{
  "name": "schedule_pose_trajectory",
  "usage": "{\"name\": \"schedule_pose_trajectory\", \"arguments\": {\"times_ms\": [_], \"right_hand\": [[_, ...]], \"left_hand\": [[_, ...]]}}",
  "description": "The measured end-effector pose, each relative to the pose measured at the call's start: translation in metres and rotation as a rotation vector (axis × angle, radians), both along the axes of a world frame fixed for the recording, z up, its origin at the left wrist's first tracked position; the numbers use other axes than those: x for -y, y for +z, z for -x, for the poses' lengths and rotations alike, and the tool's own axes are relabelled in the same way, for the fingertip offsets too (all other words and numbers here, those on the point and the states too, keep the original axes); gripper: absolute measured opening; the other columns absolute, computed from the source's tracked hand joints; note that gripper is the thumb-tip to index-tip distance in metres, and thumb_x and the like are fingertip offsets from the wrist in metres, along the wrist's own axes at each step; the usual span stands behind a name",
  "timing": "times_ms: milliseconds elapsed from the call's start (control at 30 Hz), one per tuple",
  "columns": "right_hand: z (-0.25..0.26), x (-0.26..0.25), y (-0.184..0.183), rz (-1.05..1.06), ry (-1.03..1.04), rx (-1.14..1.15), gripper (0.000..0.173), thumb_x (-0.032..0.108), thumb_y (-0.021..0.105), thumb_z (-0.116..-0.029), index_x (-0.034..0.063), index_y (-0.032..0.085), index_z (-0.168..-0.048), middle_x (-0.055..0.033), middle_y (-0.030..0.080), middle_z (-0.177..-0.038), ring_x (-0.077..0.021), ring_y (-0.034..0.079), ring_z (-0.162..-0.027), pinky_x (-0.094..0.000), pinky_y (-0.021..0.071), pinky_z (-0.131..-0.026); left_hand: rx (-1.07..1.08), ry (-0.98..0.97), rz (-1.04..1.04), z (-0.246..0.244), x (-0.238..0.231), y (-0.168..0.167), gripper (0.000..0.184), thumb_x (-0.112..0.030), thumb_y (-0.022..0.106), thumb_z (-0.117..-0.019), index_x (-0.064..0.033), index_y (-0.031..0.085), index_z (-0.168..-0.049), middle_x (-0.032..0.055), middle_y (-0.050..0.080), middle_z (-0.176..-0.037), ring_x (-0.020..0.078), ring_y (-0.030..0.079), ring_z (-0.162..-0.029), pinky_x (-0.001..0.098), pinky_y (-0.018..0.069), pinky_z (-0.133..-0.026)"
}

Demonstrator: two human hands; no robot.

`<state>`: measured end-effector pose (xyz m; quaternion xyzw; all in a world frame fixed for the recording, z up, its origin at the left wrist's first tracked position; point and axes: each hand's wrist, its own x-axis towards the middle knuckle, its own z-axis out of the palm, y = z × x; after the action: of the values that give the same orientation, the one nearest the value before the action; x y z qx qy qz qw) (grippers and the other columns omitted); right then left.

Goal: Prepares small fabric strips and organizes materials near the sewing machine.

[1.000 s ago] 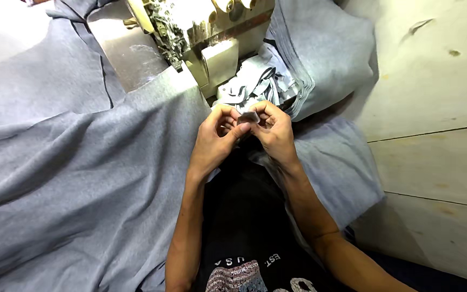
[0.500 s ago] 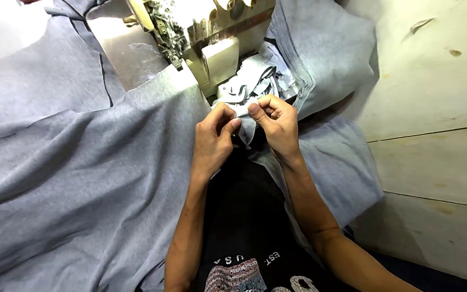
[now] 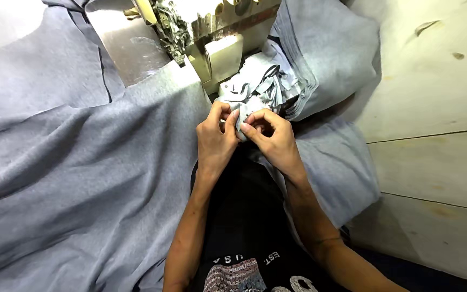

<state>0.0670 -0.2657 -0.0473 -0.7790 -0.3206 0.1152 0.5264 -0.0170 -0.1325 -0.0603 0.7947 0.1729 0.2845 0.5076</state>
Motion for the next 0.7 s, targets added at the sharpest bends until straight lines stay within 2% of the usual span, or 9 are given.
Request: {"name": "schedule_pose_trajectory", "arguments": {"times_ms": [100,233,333,433,500,633,700], "right_hand": [[0.001,0.0,-0.004,0.022,-0.038,0.032,0.009,0.019,0.068,-0.0982,0.0114,0.07,-0.104,0.0012,0.065,-0.082,-0.006,0.058,-0.063,-0.0214,0.0477,-0.054],[0.006,0.001,0.003,0.05,-0.097,0.121,0.018,0.026,0.063,-0.1024,0.0113,0.07,-0.112,0.0004,0.067,-0.095,-0.0057,0.062,-0.076,-0.0228,0.0527,-0.066],[0.015,-0.002,0.008,0.079,-0.143,0.219,0.023,0.03,0.067,-0.1001,0.0111,0.069,-0.112,0.0006,0.067,-0.098,-0.007,0.062,-0.081,-0.0248,0.0528,-0.07],[0.019,-0.007,0.003,0.128,-0.209,0.308,0.023,0.03,0.071,-0.0964,0.0115,0.071,-0.11,0.0,0.068,-0.097,-0.0107,0.062,-0.083,-0.03,0.0524,-0.073],[0.017,-0.009,-0.002,0.154,-0.254,0.346,0.021,0.029,0.072,-0.0954,0.0122,0.072,-0.108,-0.0007,0.069,-0.096,-0.0129,0.063,-0.084,-0.0328,0.0523,-0.075],[0.011,-0.008,-0.006,0.125,-0.257,0.301,0.017,0.023,0.071,-0.0969,0.0111,0.069,-0.108,-0.0012,0.066,-0.095,-0.0118,0.061,-0.078,-0.0309,0.0508,-0.069],[0.008,-0.007,-0.006,0.088,-0.216,0.238,0.025,0.023,0.072,-0.0965,0.0112,0.064,-0.117,-0.0004,0.067,-0.098,-0.0095,0.062,-0.078,-0.0276,0.0525,-0.066]], "left_hand": [[-0.01,0.03,-0.052,-0.001,0.0,-0.001,0.01,-0.016,0.064,-0.1024,-0.0094,0.058,-0.109,0.0038,0.064,-0.086,0.0093,0.06,-0.055,0.024,0.0527,-0.045],[-0.002,0.046,-0.048,0.001,0.0,0.001,0.013,-0.016,0.066,-0.1014,-0.0096,0.059,-0.11,0.0028,0.067,-0.081,0.0091,0.062,-0.053,0.0241,0.0541,-0.044],[0.011,0.024,-0.016,0.001,0.0,0.003,0.013,-0.014,0.068,-0.1001,-0.0084,0.059,-0.108,0.0022,0.068,-0.081,0.0084,0.066,-0.055,0.0243,0.0581,-0.046],[0.015,0.015,-0.032,0.001,0.001,0.004,0.012,-0.014,0.068,-0.0996,-0.0081,0.06,-0.106,0.0014,0.068,-0.08,0.007,0.065,-0.058,0.0228,0.0567,-0.049],[0.035,-0.008,-0.001,0.0,0.001,0.006,0.011,-0.013,0.068,-0.0998,-0.0073,0.06,-0.106,0.0013,0.068,-0.079,0.0075,0.067,-0.059,0.0234,0.0587,-0.05],[0.066,-0.066,0.071,0.001,0.0,0.008,0.012,-0.011,0.066,-0.1009,-0.0062,0.059,-0.109,0.002,0.07,-0.076,0.0101,0.069,-0.057,0.0251,0.06,-0.048],[0.074,-0.078,0.094,0.003,-0.001,0.01,0.012,-0.011,0.066,-0.1009,-0.0063,0.06,-0.11,0.0024,0.069,-0.076,0.0105,0.067,-0.055,0.0253,0.059,-0.047]]}}
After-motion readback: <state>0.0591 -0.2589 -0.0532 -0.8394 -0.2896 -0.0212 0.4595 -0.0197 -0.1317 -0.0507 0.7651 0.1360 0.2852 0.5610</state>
